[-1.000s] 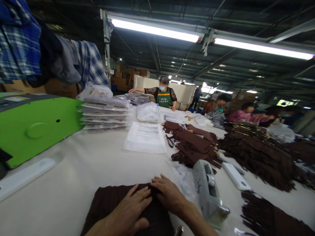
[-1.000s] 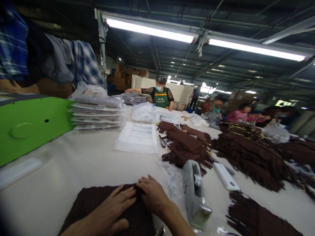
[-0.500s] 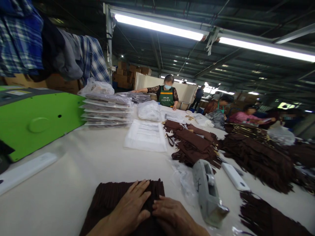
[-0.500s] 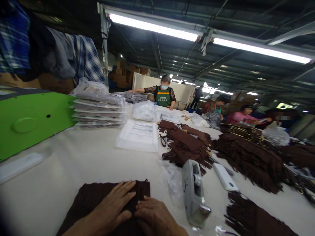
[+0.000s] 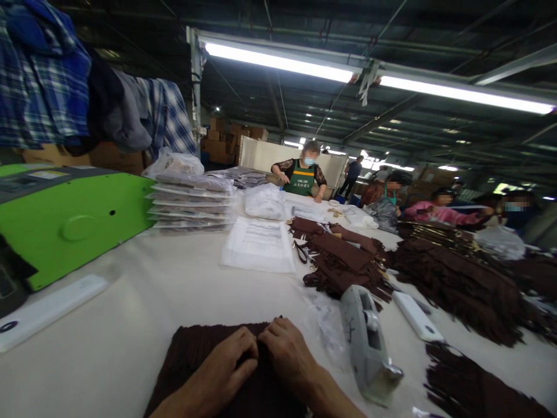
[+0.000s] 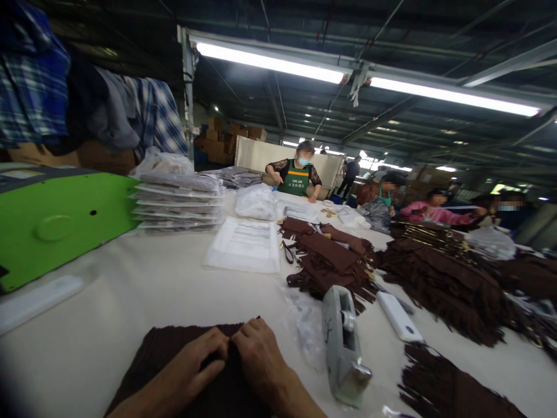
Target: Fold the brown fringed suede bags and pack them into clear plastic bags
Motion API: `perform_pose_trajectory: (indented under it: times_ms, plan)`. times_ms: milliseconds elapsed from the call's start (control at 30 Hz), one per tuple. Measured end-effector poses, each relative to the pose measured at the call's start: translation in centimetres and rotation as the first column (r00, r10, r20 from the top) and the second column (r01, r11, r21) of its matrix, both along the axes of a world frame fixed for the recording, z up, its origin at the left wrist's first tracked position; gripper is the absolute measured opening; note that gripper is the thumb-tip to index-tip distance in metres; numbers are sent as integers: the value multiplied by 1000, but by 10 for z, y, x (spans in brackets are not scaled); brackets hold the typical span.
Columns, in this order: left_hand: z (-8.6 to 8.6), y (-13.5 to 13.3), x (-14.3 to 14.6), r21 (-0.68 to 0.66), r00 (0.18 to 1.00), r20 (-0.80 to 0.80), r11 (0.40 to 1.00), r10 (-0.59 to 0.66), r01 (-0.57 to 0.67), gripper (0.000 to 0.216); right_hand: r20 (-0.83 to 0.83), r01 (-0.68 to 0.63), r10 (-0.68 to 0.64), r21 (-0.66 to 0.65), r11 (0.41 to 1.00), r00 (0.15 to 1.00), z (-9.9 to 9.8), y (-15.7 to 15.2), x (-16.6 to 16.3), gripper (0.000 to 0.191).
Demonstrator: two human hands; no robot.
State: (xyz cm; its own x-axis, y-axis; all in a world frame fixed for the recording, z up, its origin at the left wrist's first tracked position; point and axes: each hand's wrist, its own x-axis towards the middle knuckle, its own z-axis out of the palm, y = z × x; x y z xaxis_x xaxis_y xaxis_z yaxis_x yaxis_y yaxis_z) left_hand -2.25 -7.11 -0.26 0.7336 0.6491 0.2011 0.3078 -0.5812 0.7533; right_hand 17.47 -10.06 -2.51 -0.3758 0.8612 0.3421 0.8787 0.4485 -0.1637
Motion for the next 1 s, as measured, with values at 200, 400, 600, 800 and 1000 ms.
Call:
perform_pose_trajectory:
  times_ms: [200,400,600,800,1000]
  plan:
    - [3,21,14,128,998,-65,992,11,-3,40,-128,-198,210,96,975,969,-2,-24,7,23]
    - [-4,31,38,159,897,-411,957,-161,245,65,-233,-246,241,6,969,942,10,-50,20,22]
    - [-10,23,37,177,881,-452,954,-140,242,67,-378,364,-504,-383,849,777,20,-24,35,19]
    - [-8,22,33,165,880,-453,957,-140,238,66,-363,355,-610,-565,745,704,2,7,32,12]
    - [-2,21,34,171,900,-417,962,-124,212,71,-337,275,-679,-730,626,652,-7,-9,37,10]
